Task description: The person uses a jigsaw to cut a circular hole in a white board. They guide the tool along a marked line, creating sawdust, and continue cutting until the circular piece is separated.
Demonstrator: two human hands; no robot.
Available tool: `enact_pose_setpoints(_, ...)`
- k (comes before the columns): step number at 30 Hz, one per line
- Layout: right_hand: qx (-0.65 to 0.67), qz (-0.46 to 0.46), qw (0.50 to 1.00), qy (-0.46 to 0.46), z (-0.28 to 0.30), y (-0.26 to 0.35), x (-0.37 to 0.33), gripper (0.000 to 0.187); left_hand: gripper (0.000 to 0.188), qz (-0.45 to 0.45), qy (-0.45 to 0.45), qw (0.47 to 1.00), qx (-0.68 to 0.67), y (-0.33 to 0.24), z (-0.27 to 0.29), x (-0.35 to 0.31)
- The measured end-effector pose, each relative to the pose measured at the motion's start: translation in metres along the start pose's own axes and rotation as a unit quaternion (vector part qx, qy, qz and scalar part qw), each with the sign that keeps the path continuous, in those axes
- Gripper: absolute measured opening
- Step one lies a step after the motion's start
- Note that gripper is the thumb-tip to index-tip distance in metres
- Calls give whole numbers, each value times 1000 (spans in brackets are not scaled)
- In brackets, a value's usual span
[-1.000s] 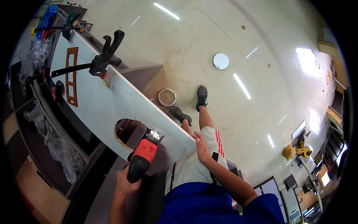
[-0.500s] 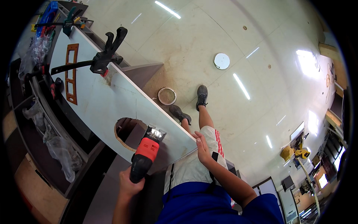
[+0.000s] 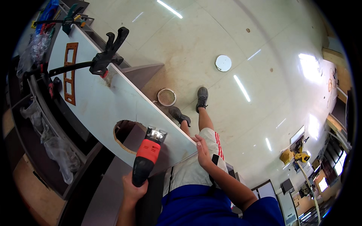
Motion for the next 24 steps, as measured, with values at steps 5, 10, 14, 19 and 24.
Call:
enact_pose_setpoints(5,-5,-8,1000,3,3,-2,0,48,13,32,-14,999,1,-2,-6,-4)
enact_pose_setpoints(10,26,-11,1000,13,2,1,-1,50,13,43,-18,999,-2,-9,-10,-5)
enact_pose_setpoints(14,32,-40,999,19,2,7,-2,52,11,39,-33,998,-27,-10,-15,-4)
enact_pose_setpoints(19,6,-45,998,31,3,12,0,52,5,87,-22,995,-48,-15,-18,-6)
enact_pose_setpoints(24,18,-62,997,49,3,14,1,51,7,103,-42,991,-69,-4,-27,-12)
Point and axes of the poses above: each hand's wrist, its own x-axis towards the middle knuckle, its own z-axis out of the back of the hand, y = z × x, the point moved 2 cm from there along x, towards the middle knuckle, and after that the axes turned 11 degrees about x, right-handed, at the moved point
